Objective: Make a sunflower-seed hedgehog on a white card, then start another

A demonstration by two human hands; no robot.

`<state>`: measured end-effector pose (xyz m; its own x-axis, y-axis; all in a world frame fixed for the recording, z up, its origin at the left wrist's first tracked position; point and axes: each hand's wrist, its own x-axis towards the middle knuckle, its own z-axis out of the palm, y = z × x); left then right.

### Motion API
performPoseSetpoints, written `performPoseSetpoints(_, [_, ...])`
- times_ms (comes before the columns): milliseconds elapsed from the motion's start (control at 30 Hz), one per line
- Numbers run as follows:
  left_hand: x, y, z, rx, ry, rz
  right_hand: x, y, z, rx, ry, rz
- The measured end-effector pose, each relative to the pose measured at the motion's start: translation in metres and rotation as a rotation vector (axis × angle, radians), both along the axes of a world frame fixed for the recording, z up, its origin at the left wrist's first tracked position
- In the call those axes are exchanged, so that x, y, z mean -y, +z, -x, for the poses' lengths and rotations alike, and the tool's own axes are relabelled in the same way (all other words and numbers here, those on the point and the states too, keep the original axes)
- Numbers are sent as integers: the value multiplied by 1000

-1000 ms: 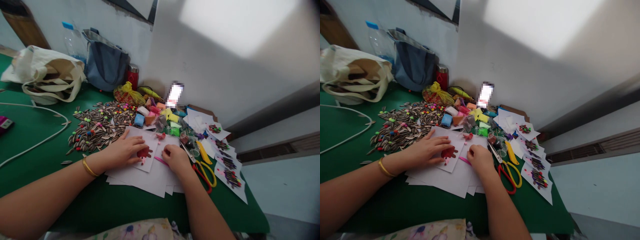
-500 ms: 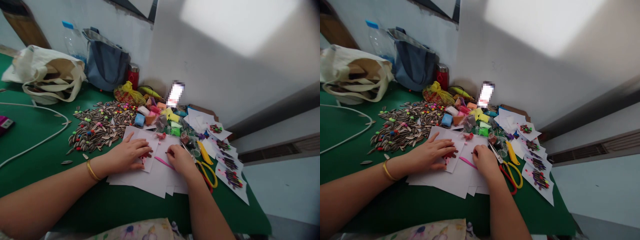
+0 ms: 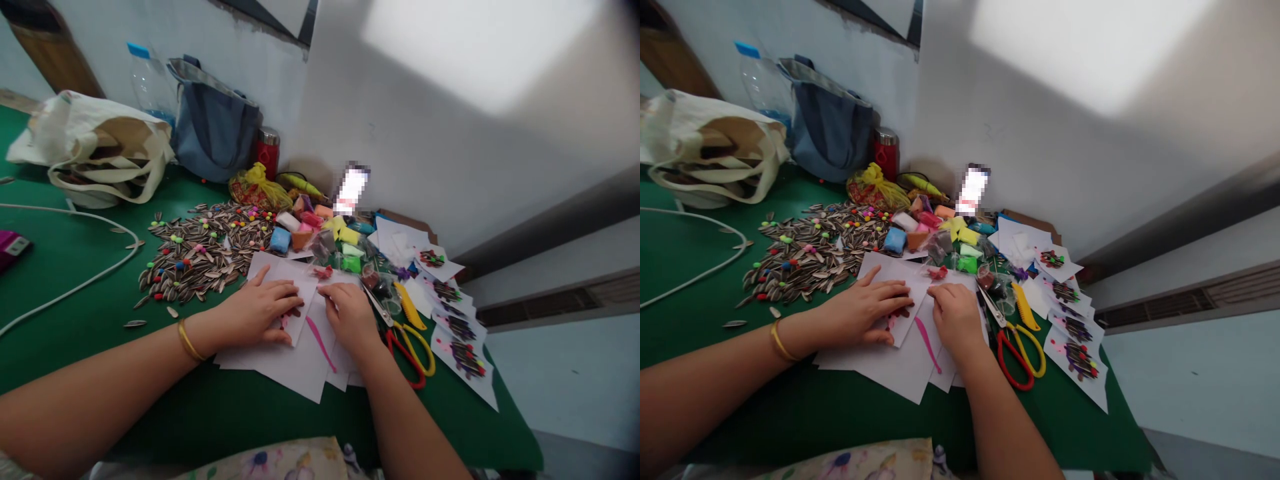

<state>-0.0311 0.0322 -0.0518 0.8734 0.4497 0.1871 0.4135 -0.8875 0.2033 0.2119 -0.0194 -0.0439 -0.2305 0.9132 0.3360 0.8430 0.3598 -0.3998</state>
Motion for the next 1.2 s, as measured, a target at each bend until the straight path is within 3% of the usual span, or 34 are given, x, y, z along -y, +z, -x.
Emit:
performPoseSetpoints(200, [0, -1, 1, 2, -6, -4, 3, -1, 10, -108, 31, 100])
performPoseSetpoints(433, [0, -1, 2, -14, 0, -8, 3, -9, 17, -86, -8, 220])
performPoseSetpoints(967, [0, -2, 2, -5, -3, -5, 2, -8, 18, -32, 40, 197])
performPoseSetpoints(1200, [0, -1, 3, -22, -9, -2, 0, -11, 13, -154, 16, 190])
